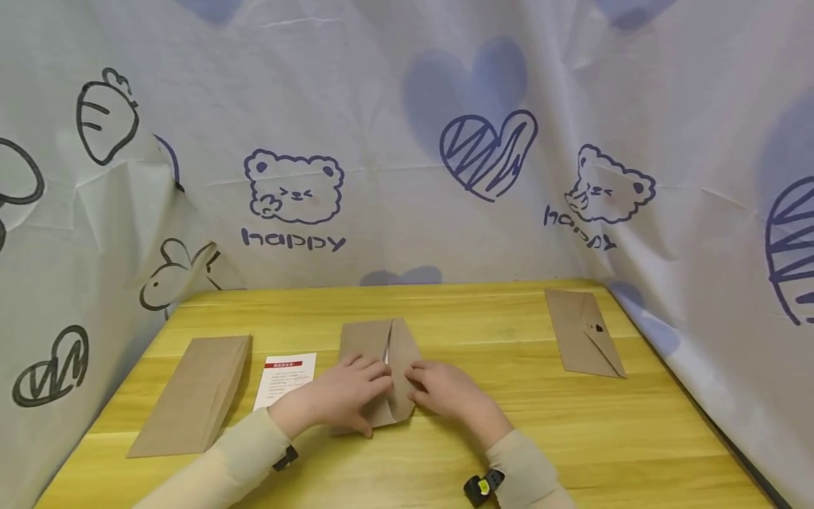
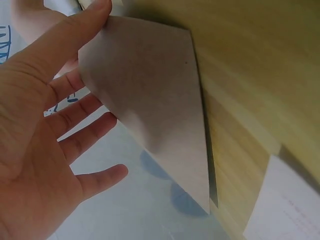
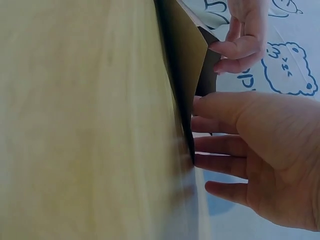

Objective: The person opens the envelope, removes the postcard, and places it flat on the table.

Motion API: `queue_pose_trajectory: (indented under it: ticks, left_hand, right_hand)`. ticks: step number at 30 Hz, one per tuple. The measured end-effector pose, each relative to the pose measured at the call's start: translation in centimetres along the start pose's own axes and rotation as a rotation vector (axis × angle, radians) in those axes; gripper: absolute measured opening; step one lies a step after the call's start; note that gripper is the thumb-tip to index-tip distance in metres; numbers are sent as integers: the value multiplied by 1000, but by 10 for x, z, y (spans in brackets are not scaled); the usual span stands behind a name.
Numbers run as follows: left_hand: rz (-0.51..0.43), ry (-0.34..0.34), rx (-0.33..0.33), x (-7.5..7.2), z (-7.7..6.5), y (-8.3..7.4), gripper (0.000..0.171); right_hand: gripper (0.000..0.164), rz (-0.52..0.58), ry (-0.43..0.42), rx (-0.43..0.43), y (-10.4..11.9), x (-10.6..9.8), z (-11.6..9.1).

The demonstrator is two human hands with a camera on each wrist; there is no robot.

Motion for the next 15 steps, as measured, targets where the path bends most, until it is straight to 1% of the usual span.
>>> queue_pose_trajectory:
  ticks: [4,9,12,15]
  left_hand:
    - [10,-16,-1,0,-2,3,62]
    - [27,-31,8,1,-1,4,67]
    - [34,-36,17,4,-1,3,71]
    - [21,-47,27,5,-1,3,71]
  right_hand:
    - [40,-54,-34,-58,3,-1,9]
    - [43,-142,-54,-146,4,-3,17]
    - [47,-175,-52,-200,3,-4,20]
    - [52,-204,-40,-251,3,-6,22]
Point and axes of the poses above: each hand's wrist, its own z-axis towards the middle knuckle, its own x-axis out of the palm, y = z × x, the point moved 5 cm from there along z, towards the middle knuckle, and after that the axes turned 8 degrees about z, right-handed, at the moved point
